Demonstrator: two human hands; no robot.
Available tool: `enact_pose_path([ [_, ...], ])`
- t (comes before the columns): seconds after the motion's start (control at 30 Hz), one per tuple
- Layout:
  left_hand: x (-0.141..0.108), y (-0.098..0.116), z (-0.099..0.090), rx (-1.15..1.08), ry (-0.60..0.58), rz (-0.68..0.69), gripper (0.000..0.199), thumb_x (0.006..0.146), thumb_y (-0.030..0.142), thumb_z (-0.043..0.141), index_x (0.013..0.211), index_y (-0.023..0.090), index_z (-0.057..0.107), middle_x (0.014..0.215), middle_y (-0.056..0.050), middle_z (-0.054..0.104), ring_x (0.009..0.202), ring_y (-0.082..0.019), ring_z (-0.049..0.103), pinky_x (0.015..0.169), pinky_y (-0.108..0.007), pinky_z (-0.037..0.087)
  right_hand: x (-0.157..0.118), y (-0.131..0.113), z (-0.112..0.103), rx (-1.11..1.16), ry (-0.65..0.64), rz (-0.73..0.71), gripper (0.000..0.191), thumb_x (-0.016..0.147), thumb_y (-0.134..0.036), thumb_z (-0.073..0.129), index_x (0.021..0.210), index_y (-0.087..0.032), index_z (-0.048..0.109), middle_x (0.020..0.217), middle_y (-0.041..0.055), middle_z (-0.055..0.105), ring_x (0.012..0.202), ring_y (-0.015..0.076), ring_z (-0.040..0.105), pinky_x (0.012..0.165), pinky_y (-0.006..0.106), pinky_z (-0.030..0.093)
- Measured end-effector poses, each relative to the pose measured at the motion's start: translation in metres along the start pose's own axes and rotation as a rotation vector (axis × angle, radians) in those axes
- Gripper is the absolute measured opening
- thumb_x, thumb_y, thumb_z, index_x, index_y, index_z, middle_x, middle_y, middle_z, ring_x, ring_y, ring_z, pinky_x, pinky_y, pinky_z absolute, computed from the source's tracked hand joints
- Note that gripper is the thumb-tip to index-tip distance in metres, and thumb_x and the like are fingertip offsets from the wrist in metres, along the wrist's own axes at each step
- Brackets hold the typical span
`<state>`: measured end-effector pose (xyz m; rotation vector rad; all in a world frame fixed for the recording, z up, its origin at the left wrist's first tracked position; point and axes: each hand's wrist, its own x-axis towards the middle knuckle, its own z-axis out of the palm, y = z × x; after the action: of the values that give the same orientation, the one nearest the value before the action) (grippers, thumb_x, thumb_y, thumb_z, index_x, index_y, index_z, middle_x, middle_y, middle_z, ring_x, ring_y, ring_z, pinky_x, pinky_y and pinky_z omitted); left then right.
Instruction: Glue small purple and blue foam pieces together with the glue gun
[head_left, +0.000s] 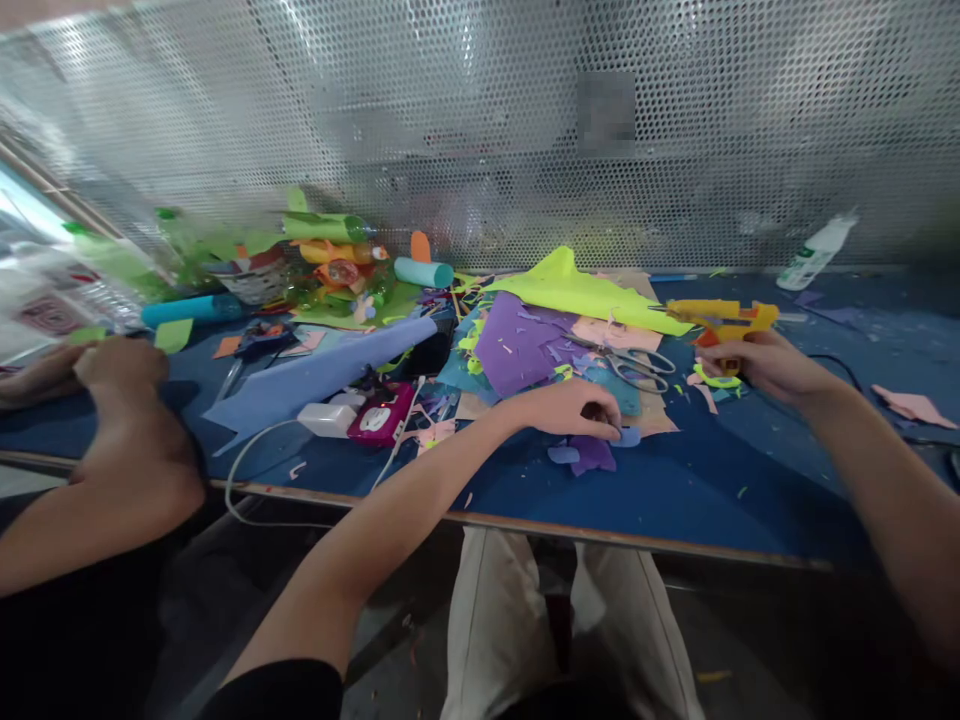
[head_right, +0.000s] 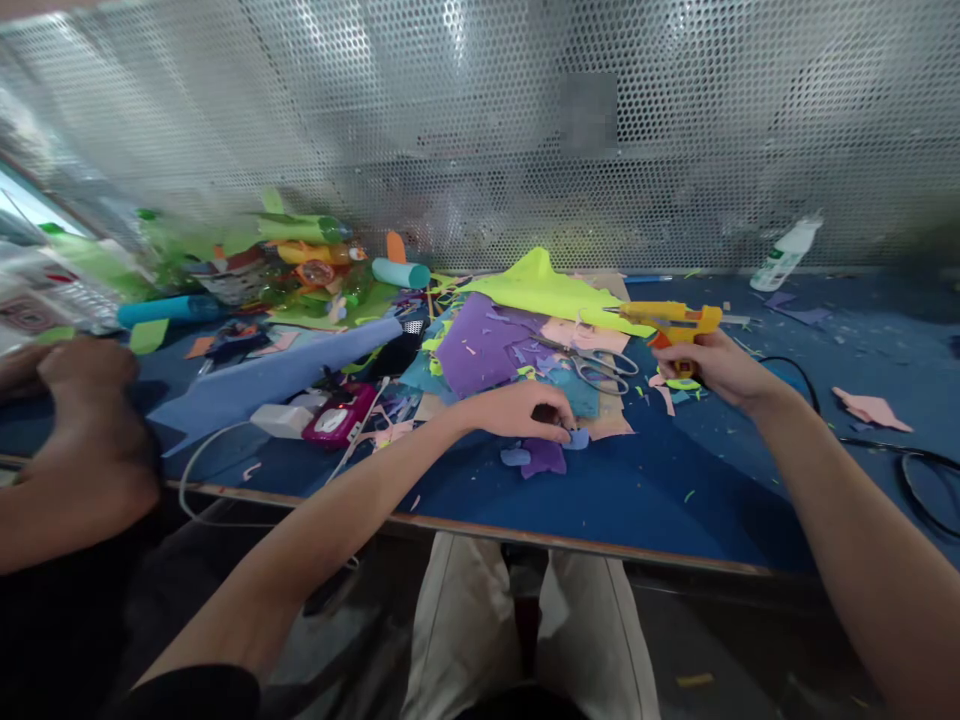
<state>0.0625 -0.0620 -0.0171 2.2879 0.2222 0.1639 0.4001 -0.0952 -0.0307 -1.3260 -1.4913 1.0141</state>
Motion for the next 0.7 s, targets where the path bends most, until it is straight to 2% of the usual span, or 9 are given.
enact_pose_path([
  [0.07, -0.003, 0.003, -0.005, -0.027, 0.058, -0.011, 0.028, 0.093, 0.045, 0.065, 0.099, 0.019, 0.071, 0.103, -0.008, 0.070, 0.088, -0.018, 0.063, 0.079, -0.030, 0.048, -0.007, -0.003, 0.001, 0.093, -0.155, -0.033, 0.026, 0.084, -0.043, 0.067, 0.078, -0.021, 0.056, 0.053, -0.0068, 0.039, 0.045, 0.0091, 0.035, 0.047, 0.028, 0.034],
  [0.13, -0.007, 0.004, -0.010, -0.051, 0.128, -0.041, 0.027, 0.093, 0.045, 0.065, 0.100, 0.019, 0.069, 0.108, -0.008, 0.069, 0.091, -0.018, 0.063, 0.081, -0.031, 0.048, -0.011, -0.003, 0.003, 0.120, -0.242, -0.045, 0.031, 0.086, -0.049, 0.067, 0.076, -0.021, 0.058, 0.051, -0.0078, 0.036, 0.042, 0.0080, 0.030, 0.043, 0.027, 0.031],
  [0.2, -0.010, 0.005, -0.015, -0.090, 0.176, -0.107, 0.028, 0.093, 0.046, 0.064, 0.101, 0.019, 0.065, 0.108, -0.009, 0.069, 0.089, -0.018, 0.063, 0.079, -0.032, 0.049, -0.013, 0.000, 0.003, 0.102, -0.305, -0.059, 0.037, 0.085, -0.056, 0.066, 0.083, -0.019, 0.063, 0.051, -0.0064, 0.041, 0.042, 0.0090, 0.036, 0.042, 0.026, 0.035],
  [0.3, -0.013, 0.005, -0.018, -0.161, 0.184, -0.176, 0.028, 0.092, 0.045, 0.064, 0.099, 0.018, 0.061, 0.098, -0.009, 0.068, 0.081, -0.017, 0.062, 0.076, -0.033, 0.050, -0.015, 0.004, 0.003, 0.016, -0.437, -0.093, 0.047, 0.086, -0.064, 0.062, 0.091, -0.018, 0.068, 0.056, -0.0008, 0.055, 0.044, 0.0114, 0.049, 0.039, 0.025, 0.041],
  [0.4, -0.015, 0.004, -0.020, -0.211, 0.162, -0.145, 0.027, 0.090, 0.041, 0.068, 0.103, 0.018, 0.062, 0.102, -0.010, 0.070, 0.087, -0.018, 0.065, 0.079, -0.034, 0.052, -0.016, 0.004, 0.005, -0.057, -0.585, -0.143, 0.046, 0.088, -0.063, 0.060, 0.089, -0.019, 0.072, 0.065, 0.0033, 0.067, 0.044, 0.0097, 0.054, 0.036, 0.022, 0.042],
  [0.47, -0.015, 0.004, -0.020, -0.200, 0.116, -0.124, 0.030, 0.090, 0.039, 0.068, 0.111, 0.019, 0.064, 0.105, -0.009, 0.071, 0.089, -0.018, 0.067, 0.081, -0.033, 0.053, -0.017, 0.004, 0.008, -0.082, -0.662, -0.166, 0.040, 0.090, -0.058, 0.060, 0.091, -0.021, 0.074, 0.072, 0.0041, 0.073, 0.045, 0.0089, 0.057, 0.039, 0.021, 0.047],
  [0.57, -0.013, 0.005, -0.018, -0.152, 0.041, -0.119, 0.028, 0.091, 0.040, 0.067, 0.110, 0.020, 0.069, 0.108, -0.009, 0.073, 0.089, -0.017, 0.069, 0.081, -0.032, 0.053, -0.020, 0.006, 0.014, -0.061, -0.699, -0.177, 0.031, 0.090, -0.051, 0.065, 0.102, -0.024, 0.073, 0.082, 0.0047, 0.078, 0.052, 0.0108, 0.065, 0.044, 0.021, 0.054],
  [0.7, -0.010, 0.008, -0.013, 0.018, 0.074, -0.151, 0.030, 0.091, 0.043, 0.069, 0.105, 0.017, 0.071, 0.096, -0.008, 0.075, 0.082, -0.018, 0.069, 0.075, -0.031, 0.052, -0.023, 0.004, 0.027, 0.013, -0.709, -0.175, 0.042, 0.088, -0.046, 0.070, 0.123, -0.024, 0.064, 0.086, 0.0060, 0.079, 0.053, 0.0118, 0.068, 0.045, 0.022, 0.056],
])
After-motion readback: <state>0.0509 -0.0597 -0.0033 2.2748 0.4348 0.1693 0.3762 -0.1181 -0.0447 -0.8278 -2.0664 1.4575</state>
